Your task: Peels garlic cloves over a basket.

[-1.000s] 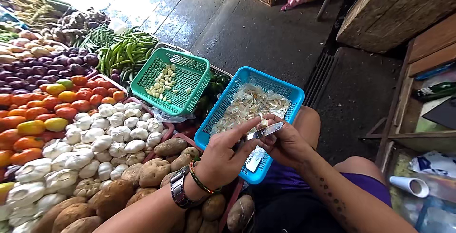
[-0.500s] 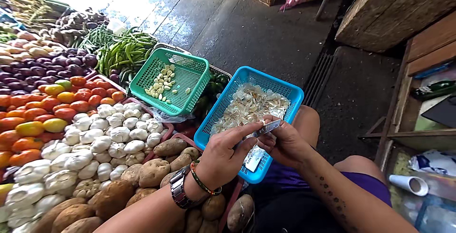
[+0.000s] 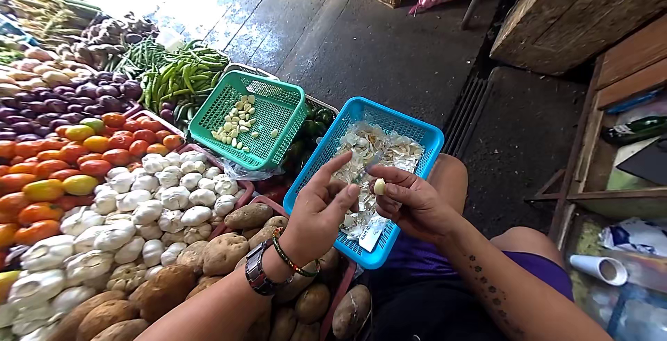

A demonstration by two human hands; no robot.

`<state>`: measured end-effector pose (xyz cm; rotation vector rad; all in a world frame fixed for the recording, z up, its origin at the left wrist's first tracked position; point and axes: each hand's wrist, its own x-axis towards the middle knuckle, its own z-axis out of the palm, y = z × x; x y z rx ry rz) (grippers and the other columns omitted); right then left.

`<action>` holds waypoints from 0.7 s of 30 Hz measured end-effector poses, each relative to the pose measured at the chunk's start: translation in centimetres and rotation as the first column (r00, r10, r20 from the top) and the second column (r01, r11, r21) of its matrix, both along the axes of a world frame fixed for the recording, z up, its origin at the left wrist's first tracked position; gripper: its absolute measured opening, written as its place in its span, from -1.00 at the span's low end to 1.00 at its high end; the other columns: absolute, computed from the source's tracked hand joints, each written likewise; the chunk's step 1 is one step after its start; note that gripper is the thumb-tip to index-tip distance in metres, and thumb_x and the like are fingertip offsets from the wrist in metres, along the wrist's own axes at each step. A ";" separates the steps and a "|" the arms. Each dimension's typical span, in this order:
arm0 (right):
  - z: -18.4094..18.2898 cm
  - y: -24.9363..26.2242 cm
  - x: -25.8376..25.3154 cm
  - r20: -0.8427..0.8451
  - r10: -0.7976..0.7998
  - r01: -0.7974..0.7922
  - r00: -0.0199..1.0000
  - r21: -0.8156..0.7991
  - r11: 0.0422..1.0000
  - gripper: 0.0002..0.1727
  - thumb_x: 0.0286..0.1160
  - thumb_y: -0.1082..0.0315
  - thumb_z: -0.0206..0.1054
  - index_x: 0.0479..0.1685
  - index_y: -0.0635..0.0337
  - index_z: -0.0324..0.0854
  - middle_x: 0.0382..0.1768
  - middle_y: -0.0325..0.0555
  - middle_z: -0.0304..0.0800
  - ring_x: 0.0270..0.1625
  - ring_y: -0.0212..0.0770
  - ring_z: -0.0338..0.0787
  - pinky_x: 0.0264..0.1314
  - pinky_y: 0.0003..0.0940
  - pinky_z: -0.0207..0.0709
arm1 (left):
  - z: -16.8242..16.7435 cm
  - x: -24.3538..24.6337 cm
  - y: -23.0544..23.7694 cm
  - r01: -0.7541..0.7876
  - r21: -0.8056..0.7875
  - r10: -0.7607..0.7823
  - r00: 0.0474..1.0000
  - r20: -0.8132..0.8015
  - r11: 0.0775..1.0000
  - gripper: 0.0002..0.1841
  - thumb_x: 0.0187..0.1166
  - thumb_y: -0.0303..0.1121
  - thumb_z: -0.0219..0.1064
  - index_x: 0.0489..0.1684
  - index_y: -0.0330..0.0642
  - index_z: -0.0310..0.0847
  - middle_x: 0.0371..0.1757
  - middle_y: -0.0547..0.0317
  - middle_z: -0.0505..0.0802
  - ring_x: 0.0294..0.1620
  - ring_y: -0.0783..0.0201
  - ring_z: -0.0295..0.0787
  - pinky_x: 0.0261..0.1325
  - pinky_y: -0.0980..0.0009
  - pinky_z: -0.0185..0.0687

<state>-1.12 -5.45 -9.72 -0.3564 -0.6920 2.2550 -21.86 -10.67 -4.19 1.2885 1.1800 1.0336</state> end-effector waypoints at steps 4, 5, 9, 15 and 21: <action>0.3 0.2 0.2 0.113 -0.054 0.049 0.992 0.046 0.998 -0.75 0.51 0.45 0.43 0.14 0.09 0.73 -0.33 -0.20 0.77 -0.42 -0.46 0.67 -0.25 -0.53 0.62 | 0.2 0.0 -0.2 0.172 0.069 -0.164 0.981 -0.100 0.983 -0.42 0.77 -0.27 0.22 0.78 -0.09 0.26 -0.29 0.28 0.80 -0.43 0.52 0.63 -0.31 0.60 0.61; 0.3 0.2 0.3 0.126 -0.051 0.044 0.991 0.058 0.997 -0.82 0.51 0.45 0.43 0.03 0.10 0.75 -0.35 -0.19 0.78 -0.43 -0.47 0.67 -0.26 -0.54 0.62 | 0.2 0.0 -0.3 0.185 0.075 -0.174 0.976 -0.134 0.980 -0.47 0.77 -0.28 0.22 0.73 -0.08 0.36 -0.29 0.28 0.80 -0.42 0.52 0.64 -0.30 0.60 0.62; 0.2 0.4 0.8 0.152 -0.037 0.026 0.988 0.072 0.997 -0.92 0.49 0.48 0.40 -0.18 0.10 0.77 -0.46 -0.18 0.77 -0.49 -0.47 0.66 -0.32 -0.56 0.58 | 0.0 0.1 -0.2 0.204 0.094 -0.179 0.958 -0.224 0.974 -0.59 0.78 -0.27 0.20 0.57 -0.08 0.57 -0.26 0.30 0.84 -0.37 0.55 0.68 -0.24 0.60 0.65; 0.3 0.3 0.4 0.159 -0.011 0.016 0.987 -0.036 0.999 -0.90 0.58 0.47 0.32 -0.11 0.16 0.75 -0.39 -0.15 0.78 -0.40 -0.40 0.73 -0.16 -0.49 0.68 | -0.7 0.2 -0.1 0.146 0.085 -0.123 0.966 -0.229 0.986 -0.59 0.78 -0.27 0.22 0.57 -0.05 0.58 -0.27 0.34 0.85 -0.41 0.56 0.68 -0.29 0.62 0.63; 0.6 -0.4 -1.0 0.195 -0.072 0.100 0.978 -0.135 0.986 -0.88 0.45 0.64 0.37 -0.17 0.27 0.68 -0.31 -0.03 0.81 -0.36 -0.33 0.77 -0.14 -0.43 0.73 | -0.9 0.3 -0.1 0.113 0.044 -0.102 0.973 -0.206 0.993 -0.57 0.78 -0.28 0.24 0.60 -0.03 0.55 -0.24 0.30 0.87 -0.38 0.51 0.74 -0.25 0.59 0.69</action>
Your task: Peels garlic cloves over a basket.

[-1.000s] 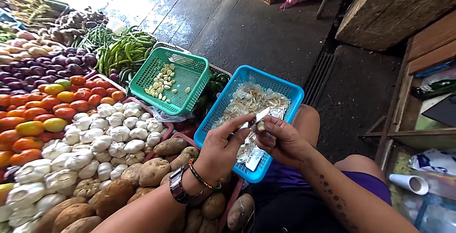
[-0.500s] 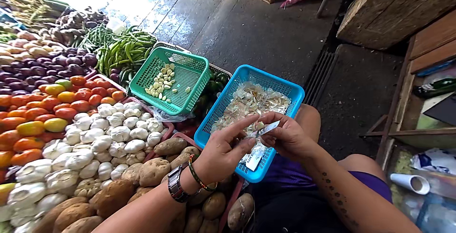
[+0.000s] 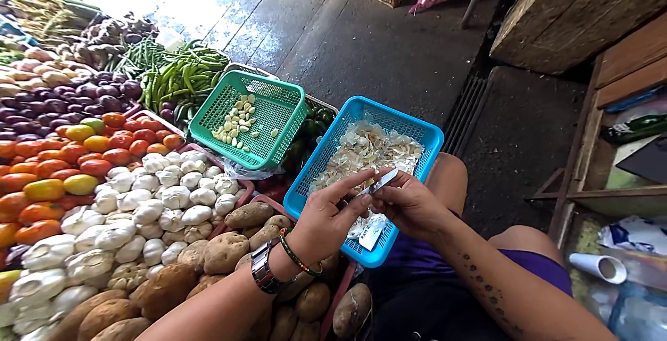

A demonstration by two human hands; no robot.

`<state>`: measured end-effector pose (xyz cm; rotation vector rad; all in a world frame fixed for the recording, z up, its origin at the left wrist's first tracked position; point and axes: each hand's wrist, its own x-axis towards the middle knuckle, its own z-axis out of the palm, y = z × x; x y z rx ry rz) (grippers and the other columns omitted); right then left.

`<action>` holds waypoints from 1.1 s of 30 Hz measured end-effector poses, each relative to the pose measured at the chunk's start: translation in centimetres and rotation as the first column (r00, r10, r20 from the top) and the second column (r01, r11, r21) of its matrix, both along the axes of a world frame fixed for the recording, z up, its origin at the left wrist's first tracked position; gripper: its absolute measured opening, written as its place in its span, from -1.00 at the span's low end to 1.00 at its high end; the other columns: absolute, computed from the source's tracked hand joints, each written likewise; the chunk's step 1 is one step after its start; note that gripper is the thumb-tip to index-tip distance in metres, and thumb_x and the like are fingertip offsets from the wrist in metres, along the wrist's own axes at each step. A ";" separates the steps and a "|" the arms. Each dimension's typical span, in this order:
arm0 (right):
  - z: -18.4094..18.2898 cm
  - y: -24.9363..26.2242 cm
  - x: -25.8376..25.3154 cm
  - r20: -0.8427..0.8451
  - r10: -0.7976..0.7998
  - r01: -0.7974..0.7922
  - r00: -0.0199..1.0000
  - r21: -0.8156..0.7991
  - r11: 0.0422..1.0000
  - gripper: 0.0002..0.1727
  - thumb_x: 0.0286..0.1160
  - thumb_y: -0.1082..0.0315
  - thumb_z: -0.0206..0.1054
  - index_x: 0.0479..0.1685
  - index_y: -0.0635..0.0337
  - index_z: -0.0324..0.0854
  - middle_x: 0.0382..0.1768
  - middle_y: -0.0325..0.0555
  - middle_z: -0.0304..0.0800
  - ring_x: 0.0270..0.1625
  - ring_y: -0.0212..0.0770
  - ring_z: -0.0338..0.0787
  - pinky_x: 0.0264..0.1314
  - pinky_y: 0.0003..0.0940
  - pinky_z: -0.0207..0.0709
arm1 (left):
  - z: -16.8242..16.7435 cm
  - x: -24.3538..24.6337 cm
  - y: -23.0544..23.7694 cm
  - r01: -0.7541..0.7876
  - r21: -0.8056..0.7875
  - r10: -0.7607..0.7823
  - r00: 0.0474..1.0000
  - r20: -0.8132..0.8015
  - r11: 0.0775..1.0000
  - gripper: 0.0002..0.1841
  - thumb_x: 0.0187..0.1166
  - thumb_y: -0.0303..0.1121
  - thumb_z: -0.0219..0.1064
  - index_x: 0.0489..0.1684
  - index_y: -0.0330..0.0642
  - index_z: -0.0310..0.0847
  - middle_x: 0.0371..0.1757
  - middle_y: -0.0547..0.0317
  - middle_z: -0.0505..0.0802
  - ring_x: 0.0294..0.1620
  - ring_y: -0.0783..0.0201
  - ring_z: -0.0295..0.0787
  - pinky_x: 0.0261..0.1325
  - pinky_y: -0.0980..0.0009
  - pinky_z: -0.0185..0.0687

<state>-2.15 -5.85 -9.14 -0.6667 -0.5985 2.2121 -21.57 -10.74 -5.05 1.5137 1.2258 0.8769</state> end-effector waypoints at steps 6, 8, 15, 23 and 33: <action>0.7 0.1 0.3 0.051 -0.047 0.046 0.998 0.032 0.998 -0.79 0.64 0.58 0.18 0.01 0.33 0.74 -0.29 0.02 0.89 -0.24 -0.22 0.90 0.03 -0.31 0.81 | 0.1 -0.2 -0.1 -0.022 0.048 0.027 0.993 -0.117 0.999 -0.53 0.75 -0.22 0.26 0.61 -0.09 0.51 -0.22 0.32 0.88 -0.32 0.54 0.77 -0.17 0.59 0.72; 0.7 0.1 0.4 0.046 -0.066 0.064 0.997 0.043 0.997 -0.78 0.60 0.61 0.21 0.00 0.32 0.76 -0.26 0.03 0.90 -0.21 -0.22 0.91 0.05 -0.31 0.81 | -0.1 -0.1 -0.2 -0.014 0.079 0.026 0.988 -0.155 0.997 -0.54 0.76 -0.21 0.25 0.60 -0.07 0.53 -0.20 0.31 0.89 -0.29 0.54 0.78 -0.13 0.59 0.74; -0.1 0.4 0.8 0.135 -0.118 0.081 0.984 0.252 0.964 -0.61 0.38 0.64 0.42 0.16 0.11 0.59 -0.13 -0.06 0.80 -0.19 -0.20 0.87 0.05 -0.25 0.82 | 0.0 0.0 -0.2 -0.009 0.087 0.024 0.985 -0.171 0.996 -0.64 0.78 -0.24 0.23 0.46 -0.06 0.66 -0.16 0.32 0.91 -0.23 0.54 0.81 -0.07 0.57 0.76; 0.1 0.9 1.3 0.227 -0.156 0.065 0.961 0.362 0.930 -0.41 0.29 0.62 0.51 0.35 0.03 0.53 -0.14 -0.11 0.79 -0.17 -0.23 0.84 0.02 -0.30 0.80 | 0.2 -0.1 0.1 -0.048 -0.032 0.046 0.996 -0.076 0.998 -0.69 0.76 -0.29 0.25 0.37 -0.02 0.73 -0.24 0.38 0.87 -0.38 0.58 0.71 -0.27 0.64 0.64; 1.8 3.7 2.6 0.610 -0.042 -0.351 0.791 0.510 0.786 -0.74 0.37 0.37 0.57 0.01 0.12 0.71 -0.23 -0.24 0.84 -0.42 -0.42 0.71 -0.42 -0.54 0.60 | 1.0 -0.2 1.2 -0.283 -0.478 0.384 0.914 0.127 0.831 -0.58 0.87 -0.25 0.03 0.65 -0.03 0.43 -0.34 0.17 0.81 -0.75 0.50 0.32 -0.70 0.59 0.23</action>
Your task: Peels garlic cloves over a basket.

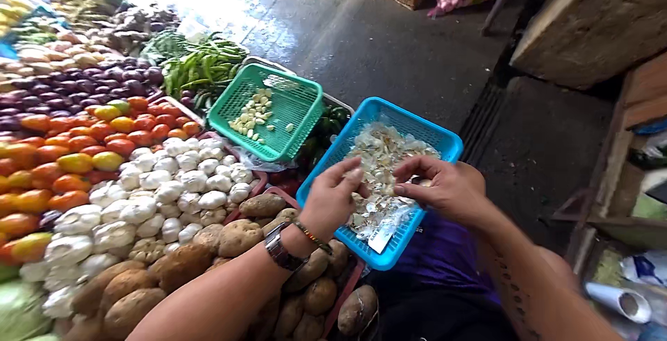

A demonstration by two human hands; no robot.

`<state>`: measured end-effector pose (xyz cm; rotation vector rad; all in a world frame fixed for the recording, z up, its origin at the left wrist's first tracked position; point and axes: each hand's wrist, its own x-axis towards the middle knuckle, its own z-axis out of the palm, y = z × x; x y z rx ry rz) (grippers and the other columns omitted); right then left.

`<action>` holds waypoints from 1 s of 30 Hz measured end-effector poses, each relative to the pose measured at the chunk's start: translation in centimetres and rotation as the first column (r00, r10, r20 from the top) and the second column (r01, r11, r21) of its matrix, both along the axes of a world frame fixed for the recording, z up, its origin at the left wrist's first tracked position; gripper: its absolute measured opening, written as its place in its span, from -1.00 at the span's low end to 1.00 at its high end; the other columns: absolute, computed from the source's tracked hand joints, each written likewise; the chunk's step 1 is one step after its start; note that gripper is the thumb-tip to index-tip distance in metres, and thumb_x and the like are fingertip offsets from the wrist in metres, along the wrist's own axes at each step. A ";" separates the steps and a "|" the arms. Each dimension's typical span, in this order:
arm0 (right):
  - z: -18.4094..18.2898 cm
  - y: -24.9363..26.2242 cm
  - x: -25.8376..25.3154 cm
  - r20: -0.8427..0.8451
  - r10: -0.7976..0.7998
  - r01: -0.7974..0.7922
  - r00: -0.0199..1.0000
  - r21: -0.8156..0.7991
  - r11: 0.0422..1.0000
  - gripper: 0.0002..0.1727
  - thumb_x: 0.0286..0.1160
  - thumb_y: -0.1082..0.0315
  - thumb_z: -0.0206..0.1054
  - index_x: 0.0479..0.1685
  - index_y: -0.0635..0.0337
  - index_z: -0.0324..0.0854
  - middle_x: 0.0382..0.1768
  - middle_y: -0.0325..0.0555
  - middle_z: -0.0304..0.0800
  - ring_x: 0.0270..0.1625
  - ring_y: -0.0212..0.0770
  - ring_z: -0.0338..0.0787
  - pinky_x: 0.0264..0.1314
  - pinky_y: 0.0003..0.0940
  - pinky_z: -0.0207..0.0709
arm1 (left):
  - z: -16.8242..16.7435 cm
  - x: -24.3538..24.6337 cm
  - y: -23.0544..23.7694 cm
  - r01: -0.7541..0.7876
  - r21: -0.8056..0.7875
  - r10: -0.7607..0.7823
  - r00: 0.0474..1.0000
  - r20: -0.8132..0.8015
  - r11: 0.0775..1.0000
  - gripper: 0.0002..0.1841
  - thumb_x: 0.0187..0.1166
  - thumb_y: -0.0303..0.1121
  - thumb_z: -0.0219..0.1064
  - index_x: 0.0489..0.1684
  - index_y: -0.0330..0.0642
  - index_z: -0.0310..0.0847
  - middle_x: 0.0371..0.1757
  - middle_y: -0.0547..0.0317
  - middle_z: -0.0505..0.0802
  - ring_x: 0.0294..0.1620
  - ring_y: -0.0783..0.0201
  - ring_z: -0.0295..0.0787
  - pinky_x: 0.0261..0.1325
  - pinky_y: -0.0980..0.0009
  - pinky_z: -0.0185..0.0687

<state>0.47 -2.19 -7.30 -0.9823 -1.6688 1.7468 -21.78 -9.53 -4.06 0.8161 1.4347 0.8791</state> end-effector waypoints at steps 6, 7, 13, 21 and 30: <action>8.9 6.8 -9.1 0.029 0.116 -0.120 0.993 0.256 0.959 -0.58 0.42 0.27 0.56 0.28 0.07 0.69 0.07 -0.24 0.87 -0.36 -0.38 0.78 -0.46 -0.44 0.65 | -1.0 0.2 0.4 0.054 -0.211 -0.052 0.999 0.015 0.976 -0.69 0.86 -0.17 0.09 0.24 -0.19 0.56 -0.36 0.19 0.82 -0.79 0.52 0.28 -0.73 0.61 0.14; 9.4 6.8 -10.4 -0.006 0.054 -0.050 0.999 0.291 0.956 -0.60 0.44 0.23 0.55 0.26 0.04 0.71 0.05 -0.25 0.87 -0.29 -0.38 0.80 -0.37 -0.43 0.67 | -0.7 0.1 0.4 0.048 -0.200 -0.046 0.999 0.017 0.979 -0.72 0.85 -0.18 0.11 0.17 -0.20 0.54 -0.36 0.19 0.83 -0.78 0.52 0.29 -0.73 0.61 0.14; 3.2 4.6 -5.8 -0.254 -0.088 0.011 0.963 -0.291 0.957 -0.62 0.69 0.56 -0.03 0.39 0.11 0.44 0.32 -0.05 0.72 0.26 -0.15 0.79 0.33 -0.18 0.68 | -0.4 -0.4 0.7 -0.136 -0.141 0.143 0.989 0.036 0.981 -0.72 0.81 -0.22 0.19 0.23 -0.25 0.49 -0.43 0.15 0.81 -0.79 0.50 0.31 -0.72 0.60 0.20; -1.5 0.8 -1.2 -0.311 -0.236 0.081 0.921 -0.440 0.894 -0.65 0.64 0.57 0.23 0.35 0.20 0.58 0.15 0.04 0.81 0.01 -0.13 0.87 0.12 -0.24 0.78 | -1.3 0.3 0.3 -0.053 0.103 0.049 0.998 0.043 0.993 -0.65 0.79 -0.17 0.18 0.39 -0.11 0.56 -0.49 0.30 0.61 -0.73 0.51 0.28 -0.70 0.61 0.22; -1.7 -2.7 -1.2 -0.274 -0.146 0.082 0.950 -0.232 0.969 -0.69 0.42 0.49 0.48 0.14 0.33 0.70 -0.02 -0.04 0.85 -0.07 -0.19 0.87 0.08 -0.24 0.83 | -1.7 1.1 -0.5 0.306 0.251 -0.199 0.906 -0.374 0.918 -0.75 0.60 -0.23 0.43 -0.02 -0.25 0.77 -0.16 0.24 0.89 -0.15 0.45 0.83 0.03 0.42 0.78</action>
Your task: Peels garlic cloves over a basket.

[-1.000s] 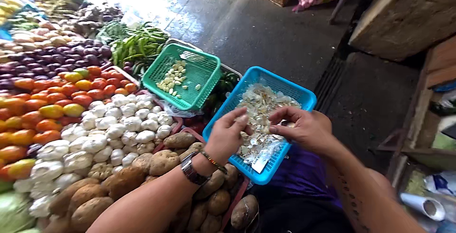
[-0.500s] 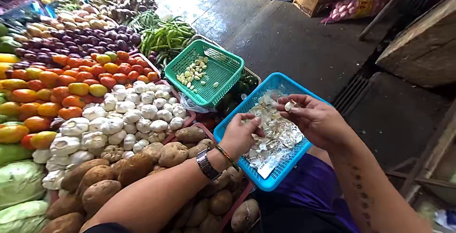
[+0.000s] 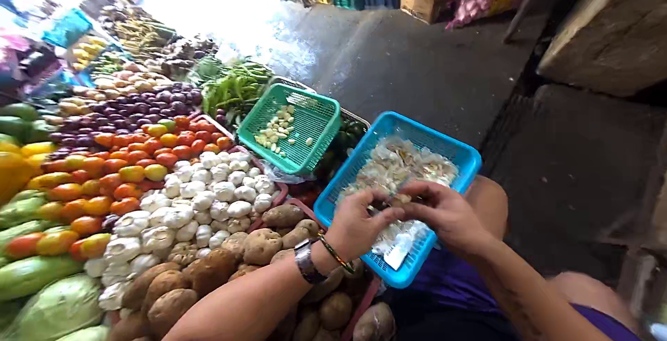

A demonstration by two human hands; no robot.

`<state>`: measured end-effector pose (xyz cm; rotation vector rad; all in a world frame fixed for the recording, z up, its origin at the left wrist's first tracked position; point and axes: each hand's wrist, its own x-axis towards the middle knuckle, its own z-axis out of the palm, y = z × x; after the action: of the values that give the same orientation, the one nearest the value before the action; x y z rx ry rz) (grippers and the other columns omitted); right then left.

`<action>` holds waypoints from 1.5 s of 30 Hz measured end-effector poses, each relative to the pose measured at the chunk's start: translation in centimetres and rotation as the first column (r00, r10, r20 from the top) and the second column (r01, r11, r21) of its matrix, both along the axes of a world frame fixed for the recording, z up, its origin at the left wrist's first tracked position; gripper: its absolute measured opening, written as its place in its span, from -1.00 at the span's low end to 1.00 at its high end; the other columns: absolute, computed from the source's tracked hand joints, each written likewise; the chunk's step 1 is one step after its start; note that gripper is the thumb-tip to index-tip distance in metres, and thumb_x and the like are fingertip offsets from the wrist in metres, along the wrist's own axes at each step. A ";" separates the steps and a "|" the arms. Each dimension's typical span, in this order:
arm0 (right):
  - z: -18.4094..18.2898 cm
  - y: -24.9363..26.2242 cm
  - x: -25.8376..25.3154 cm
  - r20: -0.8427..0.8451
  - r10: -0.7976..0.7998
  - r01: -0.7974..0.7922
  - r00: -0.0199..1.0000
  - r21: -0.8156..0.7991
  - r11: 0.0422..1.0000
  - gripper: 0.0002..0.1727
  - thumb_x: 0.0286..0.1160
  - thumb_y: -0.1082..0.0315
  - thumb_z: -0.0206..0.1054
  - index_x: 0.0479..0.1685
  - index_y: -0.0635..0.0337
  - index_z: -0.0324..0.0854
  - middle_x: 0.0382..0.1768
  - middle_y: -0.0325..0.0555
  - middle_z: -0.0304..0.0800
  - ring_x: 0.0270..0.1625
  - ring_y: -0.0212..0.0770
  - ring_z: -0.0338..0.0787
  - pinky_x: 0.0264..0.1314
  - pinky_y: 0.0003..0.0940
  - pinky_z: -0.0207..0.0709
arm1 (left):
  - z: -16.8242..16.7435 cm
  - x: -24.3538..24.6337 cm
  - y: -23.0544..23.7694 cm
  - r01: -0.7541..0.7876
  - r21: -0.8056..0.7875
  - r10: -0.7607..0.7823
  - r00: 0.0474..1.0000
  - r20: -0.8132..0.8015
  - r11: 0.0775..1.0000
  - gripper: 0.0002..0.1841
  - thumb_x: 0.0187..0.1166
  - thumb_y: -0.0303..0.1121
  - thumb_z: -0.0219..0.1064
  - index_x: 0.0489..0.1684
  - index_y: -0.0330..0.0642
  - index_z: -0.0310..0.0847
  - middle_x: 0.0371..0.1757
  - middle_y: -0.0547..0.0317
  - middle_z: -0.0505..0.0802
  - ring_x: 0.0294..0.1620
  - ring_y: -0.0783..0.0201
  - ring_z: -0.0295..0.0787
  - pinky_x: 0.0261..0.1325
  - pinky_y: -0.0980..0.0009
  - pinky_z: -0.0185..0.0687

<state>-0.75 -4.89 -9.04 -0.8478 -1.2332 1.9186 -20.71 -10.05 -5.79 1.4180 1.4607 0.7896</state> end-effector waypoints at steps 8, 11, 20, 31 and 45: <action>-1.0 0.0 -0.2 -0.139 0.091 -0.071 0.986 0.145 0.987 -0.72 0.30 0.40 0.61 0.00 0.00 0.81 -0.13 -0.18 0.92 -0.25 -0.31 0.89 -0.08 -0.38 0.84 | 1.2 -0.9 -0.1 0.191 0.004 -0.191 0.981 -0.019 0.982 -0.68 0.74 -0.18 0.26 -0.03 -0.34 0.66 -0.31 0.08 0.77 -0.32 0.33 0.71 -0.14 0.31 0.66; -0.9 0.2 -0.1 -0.187 0.151 -0.127 0.971 0.136 0.983 -0.71 0.33 0.39 0.60 0.05 0.04 0.78 -0.08 -0.14 0.90 -0.19 -0.30 0.89 -0.02 -0.39 0.83 | 1.4 -0.8 -0.1 0.162 0.032 -0.162 0.987 -0.005 0.986 -0.74 0.66 -0.21 0.32 -0.28 -0.26 0.65 -0.50 0.24 0.64 -0.47 0.43 0.54 -0.33 0.43 0.46; -0.6 2.9 0.2 0.054 -0.049 0.047 0.997 0.041 0.998 -0.65 0.46 0.48 0.31 0.22 0.20 0.49 -0.04 -0.13 0.76 -0.21 -0.26 0.83 -0.03 -0.33 0.80 | 2.0 -1.4 0.4 0.008 -0.024 -0.006 0.996 0.093 1.000 -0.78 0.67 -0.25 0.34 -0.27 -0.23 0.66 -0.49 0.31 0.66 -0.49 0.50 0.54 -0.33 0.51 0.50; 1.4 -3.1 -3.4 -0.511 0.063 -0.285 0.857 -0.370 0.884 -0.66 0.75 0.03 0.21 0.19 0.05 0.68 -0.19 -0.19 0.78 -0.28 -0.41 0.74 -0.14 -0.52 0.66 | 1.8 -0.7 -0.6 -0.122 0.146 0.082 0.964 0.254 0.982 -0.83 0.63 -0.30 0.42 -0.15 -0.21 0.84 -0.39 0.33 0.85 -0.39 0.55 0.71 -0.20 0.53 0.67; 2.0 -2.8 -1.5 -0.264 -0.260 0.185 0.929 -0.277 0.943 -0.85 0.77 0.41 0.16 -0.10 0.26 0.62 -0.38 -0.08 0.82 -0.35 -0.23 0.86 -0.13 -0.28 0.82 | 1.5 0.2 -1.1 0.059 0.115 -0.096 0.932 0.348 0.992 -0.43 0.89 0.04 -0.15 0.62 -0.15 0.40 -0.44 0.40 0.60 -0.58 0.54 0.38 -0.53 0.62 0.35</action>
<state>-2.30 -7.69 -7.03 -0.7522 -0.6953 1.9484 -20.52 -11.16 -4.33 1.3185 1.0944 1.0223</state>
